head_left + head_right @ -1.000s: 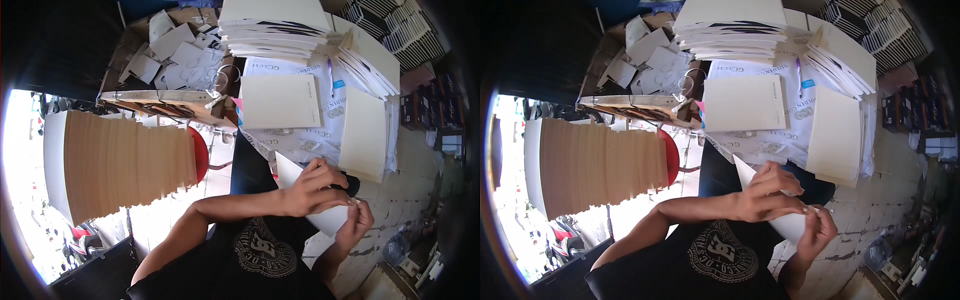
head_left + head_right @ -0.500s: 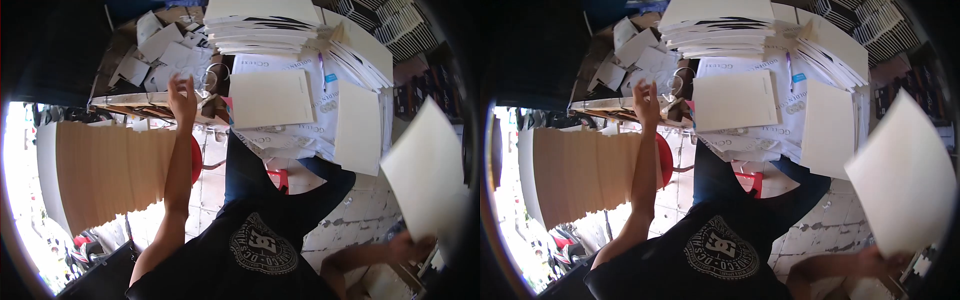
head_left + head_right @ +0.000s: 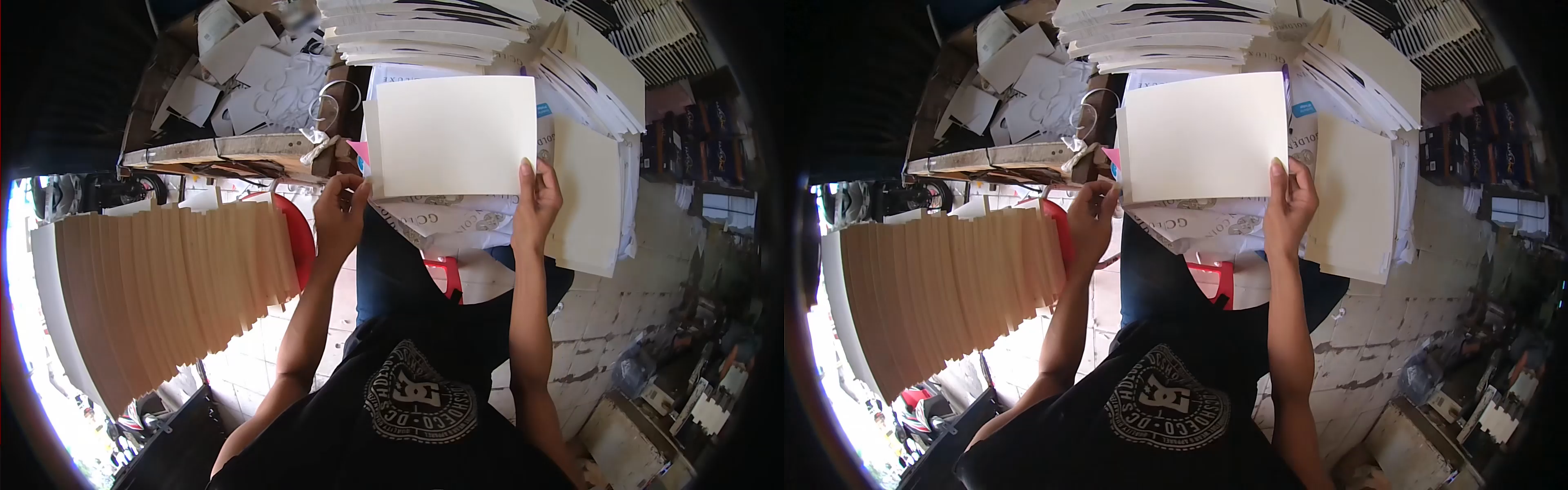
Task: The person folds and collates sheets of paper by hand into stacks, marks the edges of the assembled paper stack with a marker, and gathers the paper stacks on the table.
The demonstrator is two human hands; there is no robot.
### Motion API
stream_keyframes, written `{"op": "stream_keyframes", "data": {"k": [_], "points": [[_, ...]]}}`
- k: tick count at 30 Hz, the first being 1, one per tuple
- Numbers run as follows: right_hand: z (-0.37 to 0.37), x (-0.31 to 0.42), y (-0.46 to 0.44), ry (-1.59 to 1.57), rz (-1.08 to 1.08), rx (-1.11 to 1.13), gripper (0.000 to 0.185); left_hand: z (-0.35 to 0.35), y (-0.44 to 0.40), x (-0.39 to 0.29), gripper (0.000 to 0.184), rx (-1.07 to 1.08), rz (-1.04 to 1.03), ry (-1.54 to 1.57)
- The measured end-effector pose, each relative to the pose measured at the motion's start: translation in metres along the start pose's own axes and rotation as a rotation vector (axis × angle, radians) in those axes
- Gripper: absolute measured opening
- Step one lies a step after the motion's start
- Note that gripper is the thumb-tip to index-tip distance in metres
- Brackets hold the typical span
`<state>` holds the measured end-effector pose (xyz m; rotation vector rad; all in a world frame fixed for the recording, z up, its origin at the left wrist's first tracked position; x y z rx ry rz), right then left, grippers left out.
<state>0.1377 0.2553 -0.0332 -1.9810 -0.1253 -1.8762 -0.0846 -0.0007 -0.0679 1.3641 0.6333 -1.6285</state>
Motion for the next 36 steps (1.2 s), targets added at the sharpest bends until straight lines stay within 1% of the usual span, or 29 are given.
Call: {"op": "stream_keyframes", "data": {"k": [3,4,7,10,13,17,20,25,28,31,34,36], "points": [[-0.005,-0.009,-0.003,0.038,0.000,0.036,0.016,0.000,0.010,-0.019,0.020,0.186,-0.112,-0.066],[-0.008,-0.012,-0.003,0.018,-0.002,0.044,0.016,0.000,0.014,-0.026,0.025,0.209,-0.089,-0.132],[-0.013,-0.017,-0.001,0.012,0.001,0.078,0.017,-0.004,0.014,-0.031,0.024,0.173,-0.131,-0.271],[-0.017,-0.018,-0.001,0.043,-0.012,0.104,0.018,-0.004,0.009,-0.025,0.021,0.125,-0.091,-0.287],[-0.019,-0.021,0.002,0.058,-0.015,0.110,0.019,-0.001,0.009,-0.028,0.017,0.054,-0.125,-0.289],[-0.018,-0.024,0.001,0.090,0.002,0.107,0.021,-0.003,0.009,-0.035,0.013,0.082,-0.189,-0.259],[-0.020,-0.020,0.001,0.142,-0.028,0.139,0.022,-0.003,0.006,-0.030,0.011,0.113,-0.202,-0.232],[-0.022,-0.018,0.001,0.151,-0.010,0.143,0.023,-0.004,-0.001,-0.008,0.011,0.161,-0.139,-0.179],[-0.022,-0.018,0.001,0.166,-0.025,0.147,0.024,-0.006,-0.002,0.003,0.014,0.199,0.017,-0.002],[-0.022,-0.017,0.001,0.170,-0.005,0.144,0.024,-0.010,-0.005,0.017,0.024,0.296,0.255,0.033],[-0.023,-0.018,0.000,0.188,-0.021,0.140,0.023,-0.010,-0.006,0.026,0.035,0.303,0.328,-0.009],[-0.021,-0.016,0.001,0.219,-0.042,0.139,0.022,-0.014,-0.006,0.026,0.037,0.322,0.310,-0.016]]}}
Point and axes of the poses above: each hand's wrist, its own y-axis away from the middle knuckle, its own z-axis out of the back of the hand, x = y × z, the point moved 9 cm from there along -y, towards the middle knuckle, and after that the axes turned 8 degrees about z, right-handed, at the moved point
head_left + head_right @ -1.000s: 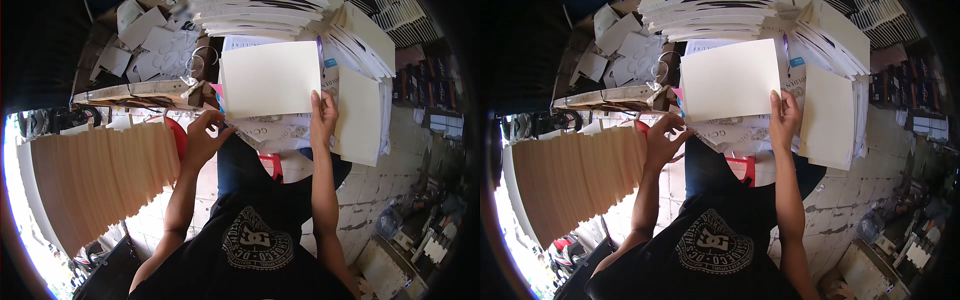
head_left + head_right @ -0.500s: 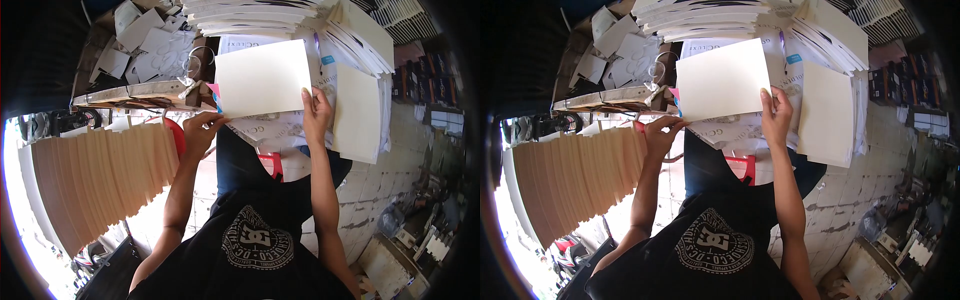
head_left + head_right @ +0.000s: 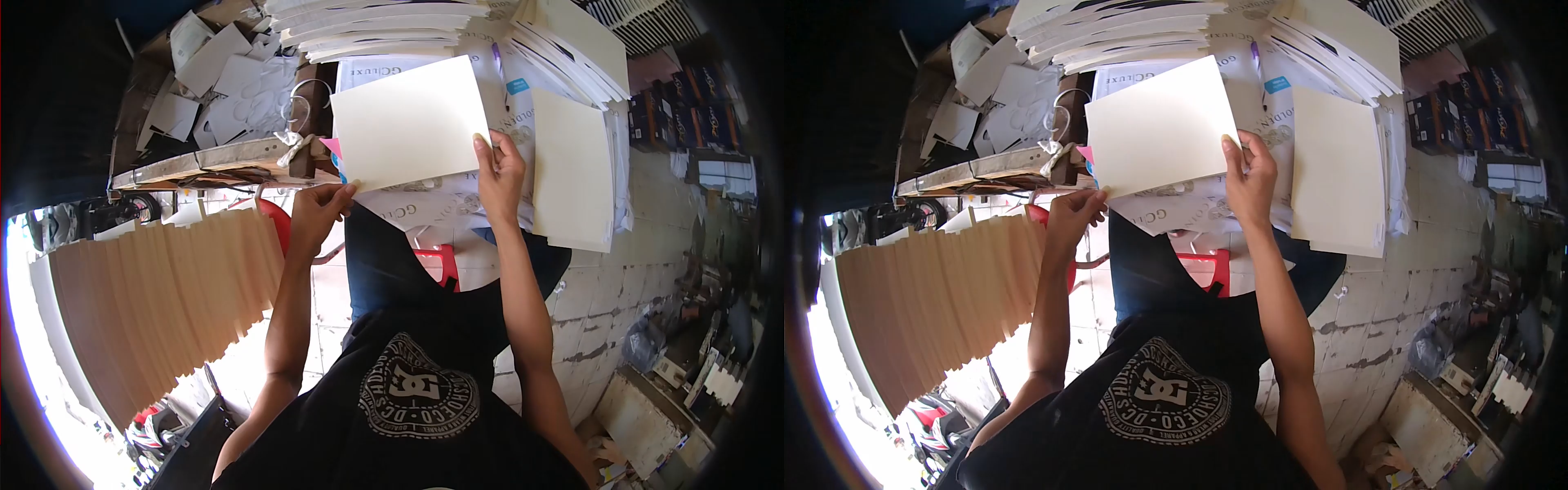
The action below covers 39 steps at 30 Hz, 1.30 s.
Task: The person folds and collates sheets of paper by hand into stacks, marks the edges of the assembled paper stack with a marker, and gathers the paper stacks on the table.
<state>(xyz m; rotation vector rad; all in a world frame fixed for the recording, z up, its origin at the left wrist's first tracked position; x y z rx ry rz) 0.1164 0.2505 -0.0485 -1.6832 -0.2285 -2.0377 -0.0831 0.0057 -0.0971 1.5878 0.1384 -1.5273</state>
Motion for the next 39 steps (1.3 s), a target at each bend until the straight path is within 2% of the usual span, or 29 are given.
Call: {"op": "stream_keyframes", "data": {"k": [5,6,9,10,16,37,39], "points": [[0.003,0.000,-0.004,0.003,0.068,-0.023,0.017,-0.001,-0.002,0.003,0.036,-0.006,-0.006,-0.002],[0.005,-0.007,-0.004,0.015,0.017,-0.018,0.019,-0.001,0.000,0.001,0.035,-0.012,0.001,-0.017],[0.014,0.019,-0.005,0.396,0.325,-0.085,0.020,-0.001,0.000,0.003,0.035,-0.028,0.006,-0.017],[0.014,0.019,-0.007,0.399,0.336,-0.076,0.021,-0.001,-0.001,0.004,0.034,-0.026,-0.004,-0.010],[0.019,0.007,-0.012,0.398,0.307,0.012,0.024,0.000,-0.005,0.009,0.036,-0.027,0.016,-0.005],[0.016,0.004,-0.010,0.495,0.356,0.045,0.025,-0.001,-0.007,0.012,0.034,0.014,-0.008,0.054],[0.014,0.011,-0.007,0.585,0.378,0.013,0.032,-0.002,-0.008,0.013,0.033,0.025,-0.013,0.059]]}}
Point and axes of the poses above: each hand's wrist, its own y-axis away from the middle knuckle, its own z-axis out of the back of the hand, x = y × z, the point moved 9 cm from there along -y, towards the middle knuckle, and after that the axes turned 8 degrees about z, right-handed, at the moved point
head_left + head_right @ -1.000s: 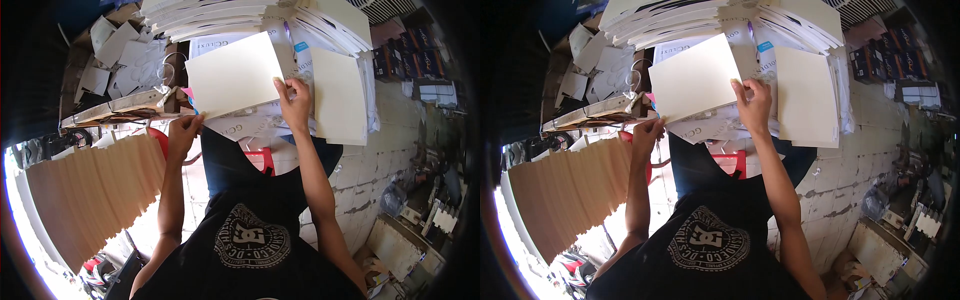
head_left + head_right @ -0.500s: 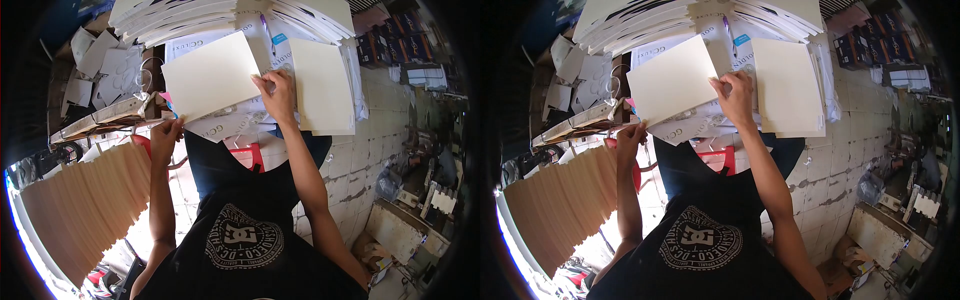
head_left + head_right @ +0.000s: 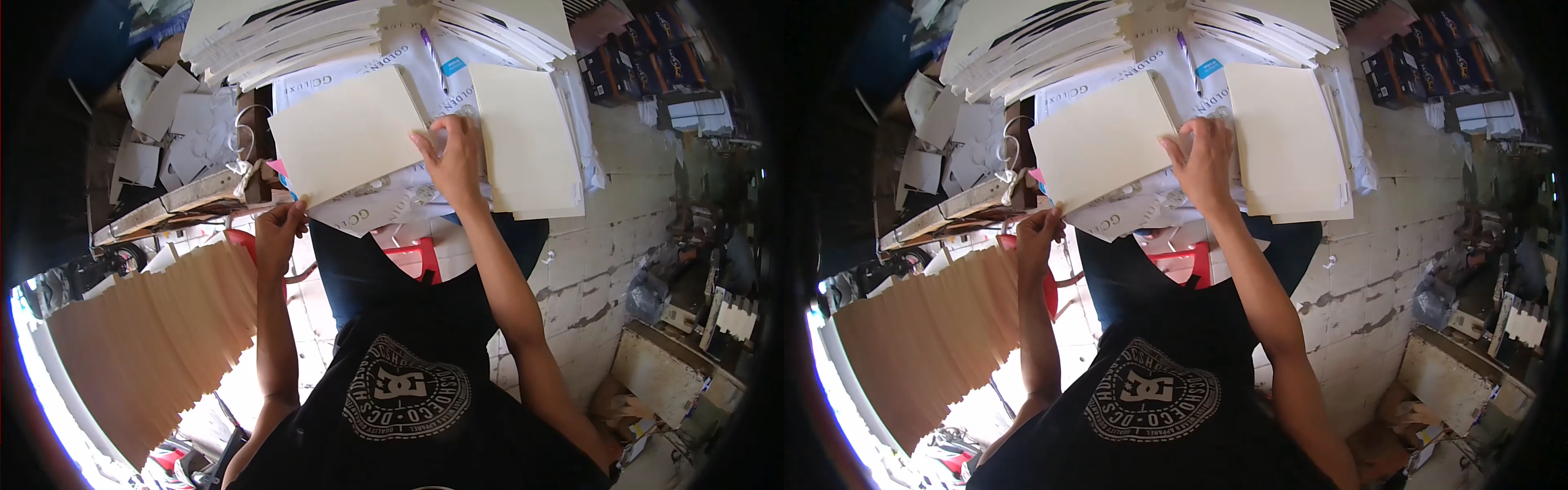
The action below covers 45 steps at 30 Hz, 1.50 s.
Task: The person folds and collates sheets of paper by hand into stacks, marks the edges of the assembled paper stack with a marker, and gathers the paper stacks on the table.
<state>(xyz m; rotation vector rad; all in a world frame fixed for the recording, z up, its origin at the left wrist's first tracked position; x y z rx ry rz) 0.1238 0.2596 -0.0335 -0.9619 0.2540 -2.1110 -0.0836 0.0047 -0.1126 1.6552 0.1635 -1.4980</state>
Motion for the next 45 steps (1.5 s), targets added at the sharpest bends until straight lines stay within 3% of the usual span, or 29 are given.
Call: {"op": "stream_keyframes", "data": {"k": [2,4,6,9,12,17,20,21,24,28,29,31,33,34,35,36,38,40,42,44,45], "points": [[0.011,0.034,0.003,0.156,0.010,-0.073,0.047,0.000,0.000,-0.003,0.034,-0.008,-0.023,-0.070],[-0.021,0.080,0.016,0.056,0.126,0.148,0.064,-0.005,0.002,-0.006,0.039,0.059,-0.031,-0.133],[-0.041,0.133,0.035,0.083,0.263,0.316,0.068,-0.005,0.004,0.002,0.038,0.060,0.048,0.044],[-0.066,0.159,0.057,0.077,0.388,0.347,0.076,-0.011,0.006,-0.007,0.031,0.002,-0.035,-0.068],[-0.050,0.118,0.061,-0.015,0.261,0.411,0.080,-0.010,0.005,-0.005,0.032,0.008,0.005,-0.041],[0.006,0.029,0.051,0.177,0.116,0.394,0.101,-0.016,0.016,-0.022,0.034,0.019,0.012,0.047],[0.020,0.050,0.031,0.318,0.133,0.336,0.100,-0.012,0.023,-0.040,0.032,0.014,-0.013,0.092],[0.025,0.069,0.019,0.230,0.179,0.320,0.094,-0.012,0.030,-0.046,0.032,0.013,-0.002,0.118],[-0.002,0.114,0.005,0.192,0.479,0.452,0.077,-0.017,0.072,-0.079,0.032,-0.054,-0.031,0.265],[0.008,0.159,-0.031,-0.086,0.676,0.387,0.049,0.010,0.105,-0.106,0.030,0.029,-0.338,0.577],[0.053,0.186,-0.058,-0.137,0.707,0.249,0.032,0.022,0.111,-0.111,0.030,-0.017,-0.382,0.547],[0.099,0.210,-0.102,-0.298,0.647,0.239,0.044,0.047,0.122,-0.115,0.033,-0.119,-0.451,0.492],[0.158,0.247,-0.143,-0.229,0.754,-0.056,0.040,0.066,0.121,-0.120,0.029,-0.258,-0.487,0.441],[0.180,0.262,-0.160,-0.212,0.873,-0.294,0.024,0.072,0.116,-0.128,0.027,-0.322,-0.508,0.410],[0.192,0.277,-0.166,-0.081,1.010,-0.450,0.023,0.078,0.111,-0.142,0.030,-0.409,-0.578,0.410],[0.176,0.278,-0.182,0.130,0.921,-0.410,0.023,0.087,0.103,-0.155,0.035,-0.555,-0.584,0.453],[0.151,0.278,-0.213,0.055,0.944,-0.519,0.026,0.098,0.077,-0.196,0.051,-0.686,-0.782,0.388],[0.101,0.254,-0.222,0.190,0.956,-0.489,0.028,0.096,0.043,-0.244,0.061,-0.754,-0.914,0.308],[0.016,0.216,-0.230,0.147,0.798,0.045,0.038,0.090,-0.005,-0.267,0.084,-0.734,-0.983,0.325],[0.013,0.210,-0.192,0.304,0.807,-0.016,0.057,0.075,-0.036,-0.277,0.081,-0.733,-0.954,0.363],[0.027,0.209,-0.175,0.196,0.779,-0.077,0.058,0.065,-0.032,-0.283,0.079,-0.859,-1.019,0.258]]}}
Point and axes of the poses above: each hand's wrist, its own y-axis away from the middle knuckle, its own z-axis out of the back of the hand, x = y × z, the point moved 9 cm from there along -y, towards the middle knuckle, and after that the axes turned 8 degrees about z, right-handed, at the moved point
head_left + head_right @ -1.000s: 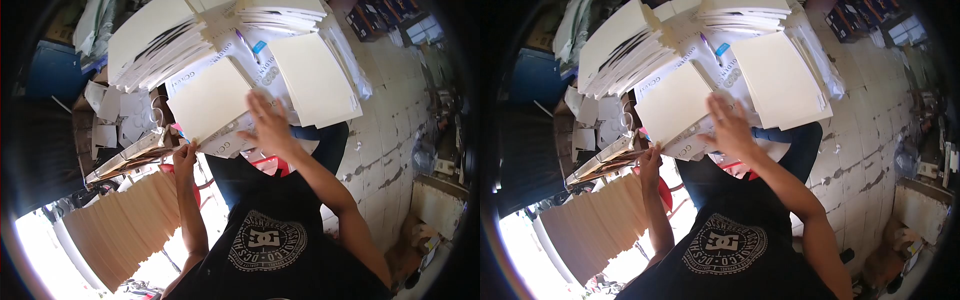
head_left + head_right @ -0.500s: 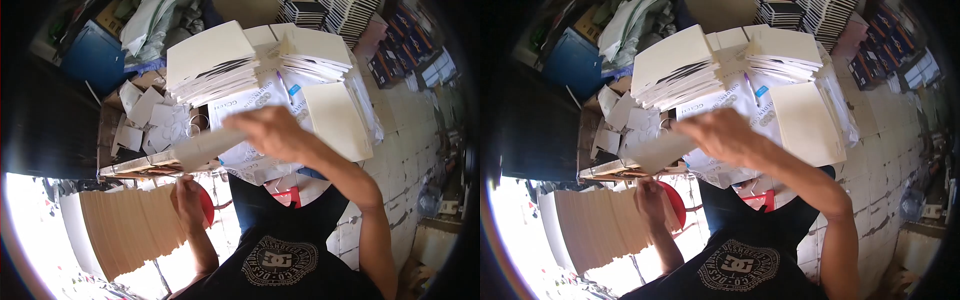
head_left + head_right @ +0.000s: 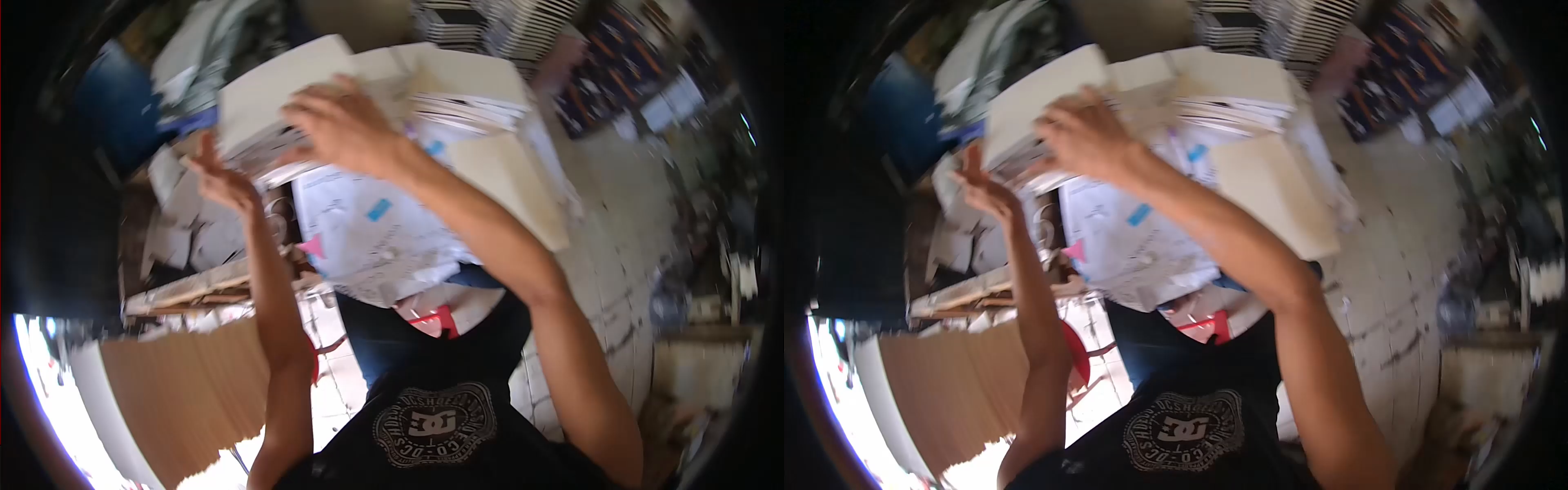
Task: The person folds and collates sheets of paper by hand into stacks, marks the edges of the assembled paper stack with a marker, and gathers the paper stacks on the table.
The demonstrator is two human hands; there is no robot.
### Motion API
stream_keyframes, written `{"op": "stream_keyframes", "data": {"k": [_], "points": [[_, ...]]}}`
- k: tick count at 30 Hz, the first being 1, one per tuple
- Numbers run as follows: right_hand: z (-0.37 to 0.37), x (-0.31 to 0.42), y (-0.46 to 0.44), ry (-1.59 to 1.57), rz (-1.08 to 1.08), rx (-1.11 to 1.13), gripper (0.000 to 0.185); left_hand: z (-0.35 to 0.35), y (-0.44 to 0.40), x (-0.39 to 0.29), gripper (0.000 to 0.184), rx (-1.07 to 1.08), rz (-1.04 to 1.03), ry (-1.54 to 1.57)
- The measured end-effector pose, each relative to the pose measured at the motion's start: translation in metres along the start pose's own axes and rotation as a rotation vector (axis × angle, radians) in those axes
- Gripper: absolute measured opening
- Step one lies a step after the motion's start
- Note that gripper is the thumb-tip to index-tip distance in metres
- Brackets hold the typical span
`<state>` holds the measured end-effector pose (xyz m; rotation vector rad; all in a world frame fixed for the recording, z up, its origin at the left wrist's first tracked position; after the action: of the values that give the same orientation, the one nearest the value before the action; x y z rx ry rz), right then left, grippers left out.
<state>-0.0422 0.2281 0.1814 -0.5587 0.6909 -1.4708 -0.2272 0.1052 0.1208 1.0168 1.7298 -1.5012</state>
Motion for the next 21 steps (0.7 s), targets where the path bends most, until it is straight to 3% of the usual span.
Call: {"op": "stream_keyframes", "data": {"k": [1,5,9,12,13,15,16,19,21], "points": [[0.020,0.007,0.016,-0.071,-0.033,-0.096,0.059,-0.006,0.004,-0.012,0.078,-0.060,-0.124,-0.099],[0.107,0.003,0.114,-0.251,-0.302,-0.205,0.045,-0.017,0.011,-0.006,0.073,-0.141,-0.047,-0.178],[0.137,-0.094,0.285,-0.095,-0.798,-0.280,0.049,0.015,0.017,-0.043,0.062,-0.351,-0.385,0.160],[0.144,-0.181,0.356,-0.182,-1.156,-0.308,0.060,-0.025,0.083,-0.125,0.047,0.119,-0.233,0.150],[0.139,-0.209,0.362,-0.278,-1.214,-0.369,0.066,-0.065,0.116,-0.125,0.040,0.412,-0.089,0.133],[0.107,-0.265,0.369,-0.576,-1.444,-0.359,0.080,-0.153,0.177,-0.136,0.041,0.899,-0.002,0.158],[0.092,-0.280,0.371,-0.732,-1.550,-0.351,0.087,-0.193,0.194,-0.130,0.050,0.968,0.078,0.124],[0.076,-0.304,0.354,-0.589,-1.639,-0.229,0.095,-0.305,0.214,0.007,0.094,1.075,0.522,-0.212],[0.060,-0.322,0.353,-0.675,-1.643,-0.189,0.098,-0.339,0.220,0.064,0.098,1.172,0.869,-0.266]]}}
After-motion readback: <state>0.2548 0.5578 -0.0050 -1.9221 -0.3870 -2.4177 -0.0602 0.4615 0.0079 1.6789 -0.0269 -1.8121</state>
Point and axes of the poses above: each hand's wrist, its own y-axis away from the middle knuckle, its own z-axis out of the back of the hand, x = y × z, the point moved 9 cm from there along -y, towards the middle knuckle, and after that the axes turned 8 degrees about z, right-handed, at the moved point
